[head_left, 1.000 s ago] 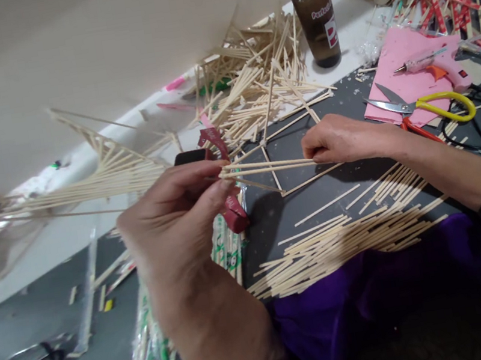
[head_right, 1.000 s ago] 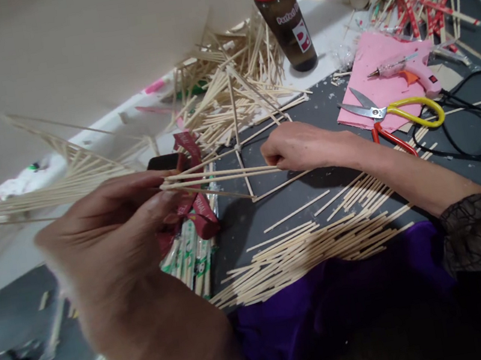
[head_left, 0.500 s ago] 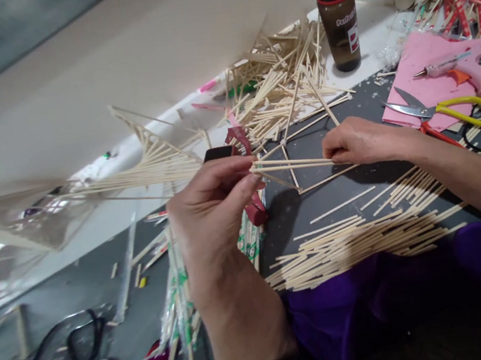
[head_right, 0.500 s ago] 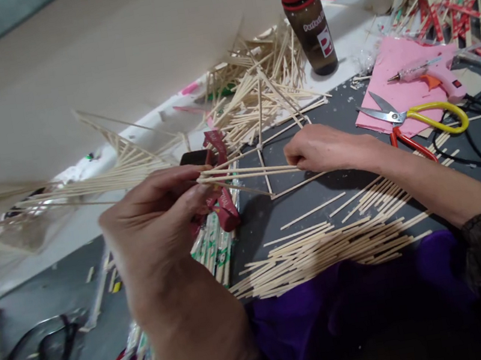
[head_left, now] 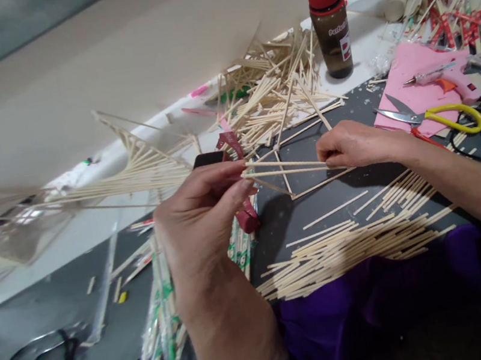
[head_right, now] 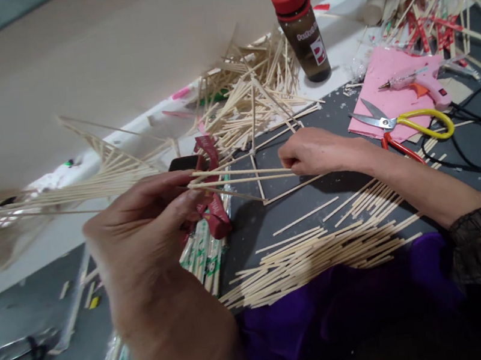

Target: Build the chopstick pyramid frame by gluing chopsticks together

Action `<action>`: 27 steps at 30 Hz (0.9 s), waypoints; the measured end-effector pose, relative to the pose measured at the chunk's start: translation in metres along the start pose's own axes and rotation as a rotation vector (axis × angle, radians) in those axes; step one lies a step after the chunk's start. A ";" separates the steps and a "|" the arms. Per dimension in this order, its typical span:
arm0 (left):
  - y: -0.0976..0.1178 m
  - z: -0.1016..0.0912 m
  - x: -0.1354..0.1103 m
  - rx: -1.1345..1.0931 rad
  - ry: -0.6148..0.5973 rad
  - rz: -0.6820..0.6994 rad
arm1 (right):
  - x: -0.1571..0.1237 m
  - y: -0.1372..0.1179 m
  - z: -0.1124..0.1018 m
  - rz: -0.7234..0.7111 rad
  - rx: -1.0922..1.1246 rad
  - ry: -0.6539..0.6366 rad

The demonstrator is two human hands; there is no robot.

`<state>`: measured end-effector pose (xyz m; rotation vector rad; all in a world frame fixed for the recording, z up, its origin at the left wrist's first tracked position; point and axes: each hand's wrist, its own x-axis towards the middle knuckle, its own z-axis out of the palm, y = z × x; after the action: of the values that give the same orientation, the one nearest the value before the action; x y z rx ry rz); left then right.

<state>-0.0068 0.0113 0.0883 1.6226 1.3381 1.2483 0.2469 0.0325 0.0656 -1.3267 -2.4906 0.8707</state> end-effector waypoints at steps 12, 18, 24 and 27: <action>0.018 -0.006 -0.005 -0.062 0.267 0.076 | -0.017 -0.005 -0.014 -0.063 0.249 0.118; 0.051 0.022 -0.036 -0.161 0.286 0.063 | -0.029 -0.029 -0.014 -0.316 0.333 0.187; 0.064 0.049 -0.050 -0.349 0.159 -0.029 | -0.046 -0.049 -0.010 -0.341 0.335 0.163; 0.067 0.055 -0.052 -0.444 0.051 -0.117 | -0.058 -0.049 -0.006 -0.306 0.357 0.204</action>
<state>0.0663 -0.0514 0.1199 1.1938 1.0719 1.4029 0.2487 -0.0324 0.1052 -0.8462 -2.1736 0.9898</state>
